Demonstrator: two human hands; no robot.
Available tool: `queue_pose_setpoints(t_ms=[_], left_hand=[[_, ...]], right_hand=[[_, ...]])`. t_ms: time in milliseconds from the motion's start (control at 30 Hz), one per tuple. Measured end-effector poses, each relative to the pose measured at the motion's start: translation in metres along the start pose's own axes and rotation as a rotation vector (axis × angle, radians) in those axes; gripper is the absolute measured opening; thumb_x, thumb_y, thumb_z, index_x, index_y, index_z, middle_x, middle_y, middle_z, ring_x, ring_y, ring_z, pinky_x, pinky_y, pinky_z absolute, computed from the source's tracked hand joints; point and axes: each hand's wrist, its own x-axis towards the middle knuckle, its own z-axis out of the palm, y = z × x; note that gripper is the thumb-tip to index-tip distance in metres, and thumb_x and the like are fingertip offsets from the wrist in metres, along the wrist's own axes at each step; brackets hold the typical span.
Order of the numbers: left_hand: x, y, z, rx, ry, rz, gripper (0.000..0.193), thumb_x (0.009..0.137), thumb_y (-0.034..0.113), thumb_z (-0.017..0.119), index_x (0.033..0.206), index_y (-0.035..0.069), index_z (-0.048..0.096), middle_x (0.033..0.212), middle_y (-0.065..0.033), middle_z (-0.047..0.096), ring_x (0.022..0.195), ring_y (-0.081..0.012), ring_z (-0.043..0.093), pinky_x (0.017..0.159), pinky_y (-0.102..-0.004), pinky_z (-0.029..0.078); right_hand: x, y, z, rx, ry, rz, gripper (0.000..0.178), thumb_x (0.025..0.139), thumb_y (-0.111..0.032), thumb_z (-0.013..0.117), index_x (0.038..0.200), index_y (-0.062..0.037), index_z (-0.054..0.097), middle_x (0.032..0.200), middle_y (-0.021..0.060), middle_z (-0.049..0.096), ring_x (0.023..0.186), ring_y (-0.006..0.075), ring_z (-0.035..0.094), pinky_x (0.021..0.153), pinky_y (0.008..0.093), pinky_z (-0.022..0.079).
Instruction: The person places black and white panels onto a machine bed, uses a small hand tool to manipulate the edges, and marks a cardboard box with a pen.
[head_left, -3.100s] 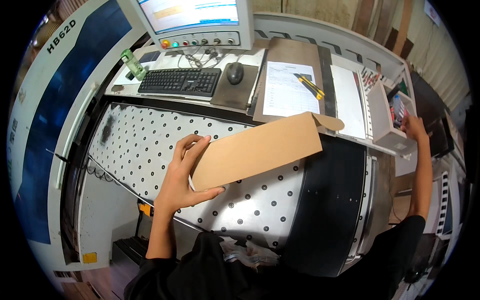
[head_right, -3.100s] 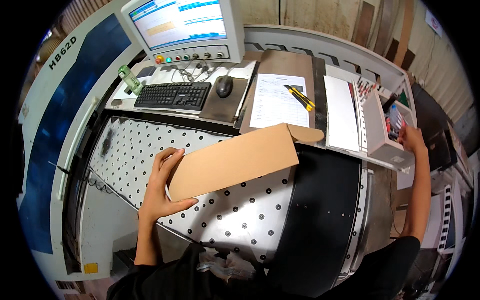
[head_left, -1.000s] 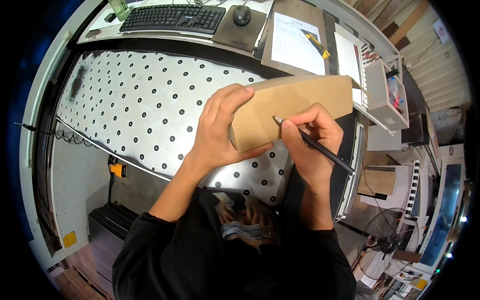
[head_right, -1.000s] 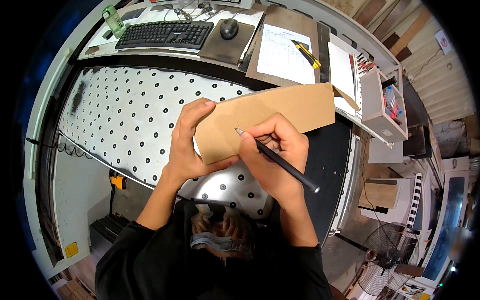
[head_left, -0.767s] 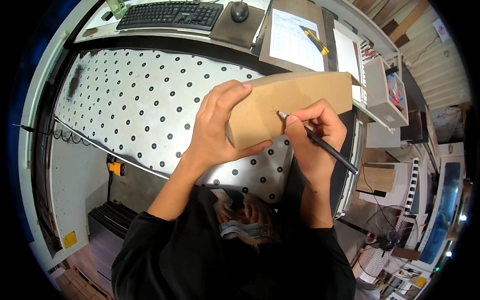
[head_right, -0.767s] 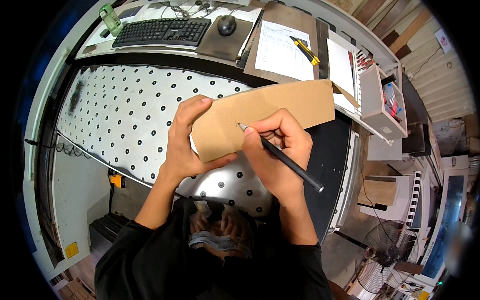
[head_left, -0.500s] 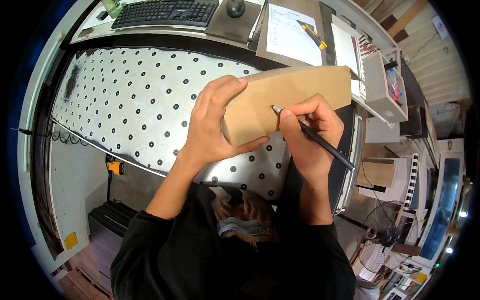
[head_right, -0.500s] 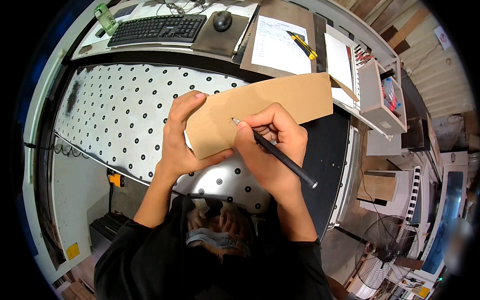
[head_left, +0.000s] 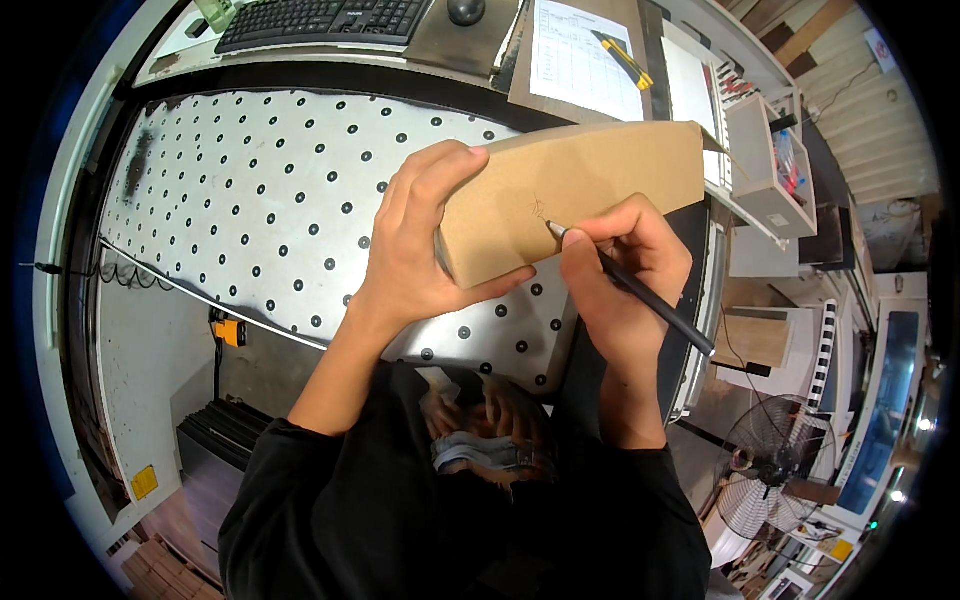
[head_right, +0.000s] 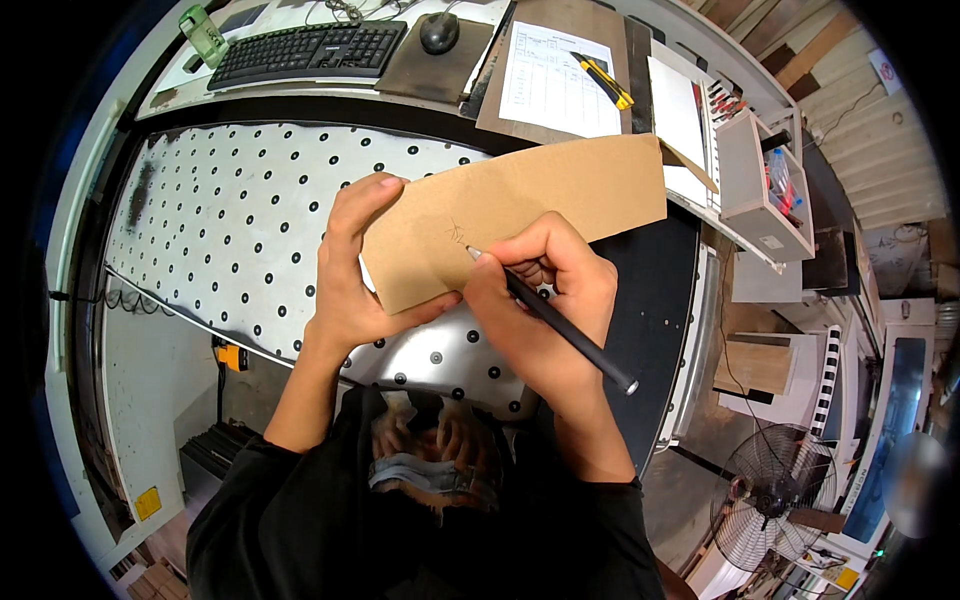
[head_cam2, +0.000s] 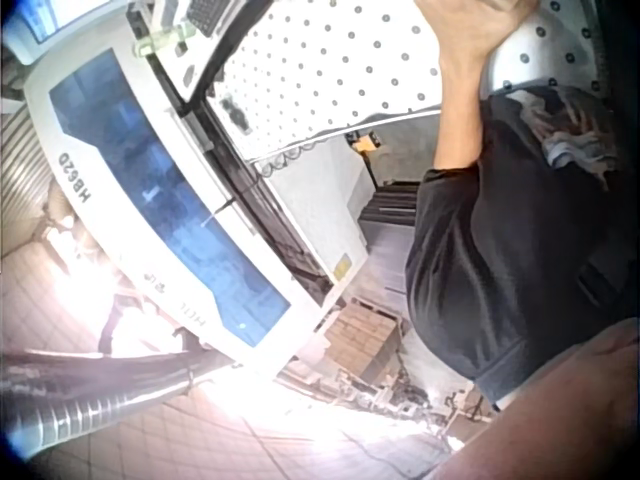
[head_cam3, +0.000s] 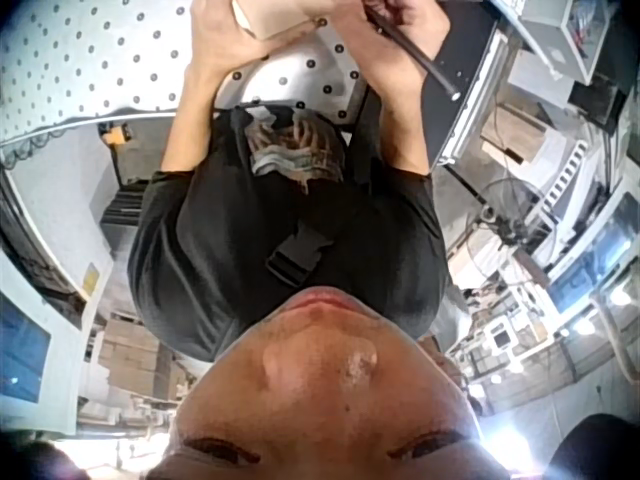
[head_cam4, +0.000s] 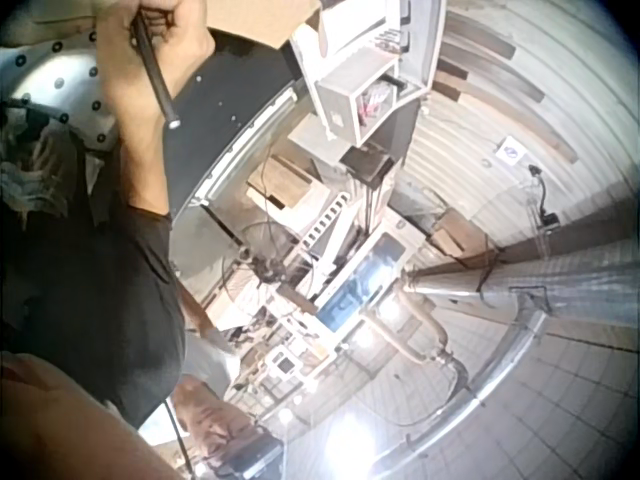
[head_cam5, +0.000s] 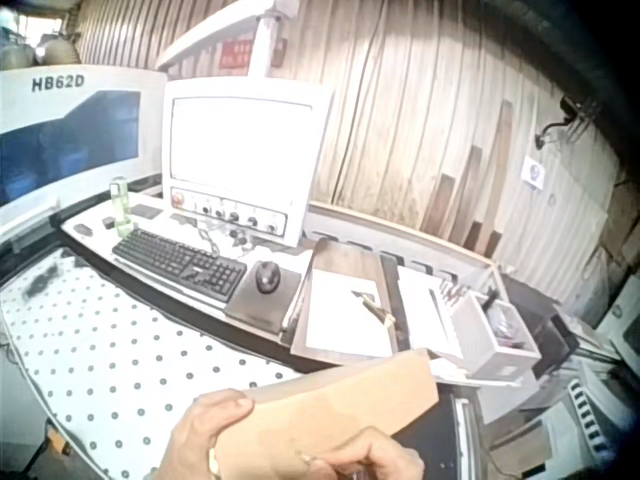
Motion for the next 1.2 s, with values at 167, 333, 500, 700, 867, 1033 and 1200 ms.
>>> queue_pose_setpoints(t_ms=[167,333,500,700,867,1033,1200], left_hand=[[0.001,-0.002,0.000,0.008,-0.005,0.013,0.096,0.055,0.035,0.096,0.135,0.008,0.051,0.122,-0.0190,0.058,0.108,-0.0351,0.061,0.090,-0.0430,0.051],[0.001,-0.001,-0.001,-0.006,-0.013,-0.005,0.095,0.056,0.035,0.096,0.135,0.008,0.050,0.123,-0.0187,0.058,0.110,-0.0351,0.060,0.091,-0.0430,0.051],[0.001,-0.001,-0.001,-0.010,-0.004,0.001,0.096,0.056,0.033,0.096,0.136,0.008,0.050,0.123,-0.0185,0.058,0.110,-0.0352,0.060,0.092,-0.0430,0.051],[0.001,-0.002,0.000,-0.023,0.007,0.006,0.097,0.055,0.032,0.096,0.136,0.007,0.050,0.123,-0.0185,0.059,0.110,-0.0354,0.060,0.091,-0.0429,0.052],[0.001,-0.004,0.002,-0.023,0.017,0.012,0.097,0.054,0.031,0.097,0.136,0.007,0.050,0.122,-0.0191,0.059,0.110,-0.0353,0.060,0.090,-0.0431,0.052],[0.001,-0.007,0.003,-0.047,0.030,0.036,0.097,0.054,0.031,0.096,0.136,0.007,0.049,0.121,-0.0187,0.060,0.110,-0.0354,0.061,0.090,-0.0431,0.052],[0.001,-0.007,0.003,-0.040,0.017,0.042,0.097,0.056,0.032,0.096,0.136,0.006,0.049,0.121,-0.0190,0.060,0.111,-0.0351,0.060,0.091,-0.0429,0.052]], right_hand=[[0.001,0.001,-0.002,-0.030,-0.064,-0.025,0.010,0.088,0.007,0.066,0.088,-0.0006,0.059,0.080,0.0002,0.063,0.069,0.0012,0.053,0.063,0.0166,0.040],[0.007,0.011,-0.011,0.043,0.043,-0.067,0.007,0.091,0.004,0.064,0.092,0.0015,0.058,0.081,0.0061,0.066,0.071,0.0050,0.058,0.065,0.0185,0.045],[0.019,0.008,-0.002,0.059,0.047,-0.019,0.009,0.090,0.004,0.066,0.086,0.0011,0.058,0.072,-0.0033,0.059,0.064,-0.0032,0.048,0.055,0.0141,0.037],[0.021,0.008,-0.004,0.048,0.071,-0.030,0.009,0.090,0.005,0.066,0.087,0.0014,0.058,0.074,-0.0029,0.060,0.065,-0.0030,0.050,0.056,0.0140,0.038],[0.021,0.010,-0.005,0.103,0.051,-0.048,0.009,0.090,0.005,0.066,0.087,0.0017,0.058,0.076,-0.0016,0.061,0.067,-0.0026,0.051,0.058,0.0140,0.039],[0.021,0.010,-0.006,0.082,0.040,-0.042,0.010,0.090,0.005,0.066,0.088,0.0018,0.057,0.077,-0.0008,0.062,0.068,-0.0021,0.052,0.059,0.0142,0.039],[0.020,0.009,-0.008,0.055,0.016,-0.048,0.011,0.090,0.005,0.067,0.087,0.0011,0.056,0.077,-0.0011,0.061,0.069,-0.0023,0.052,0.060,0.0139,0.039]])
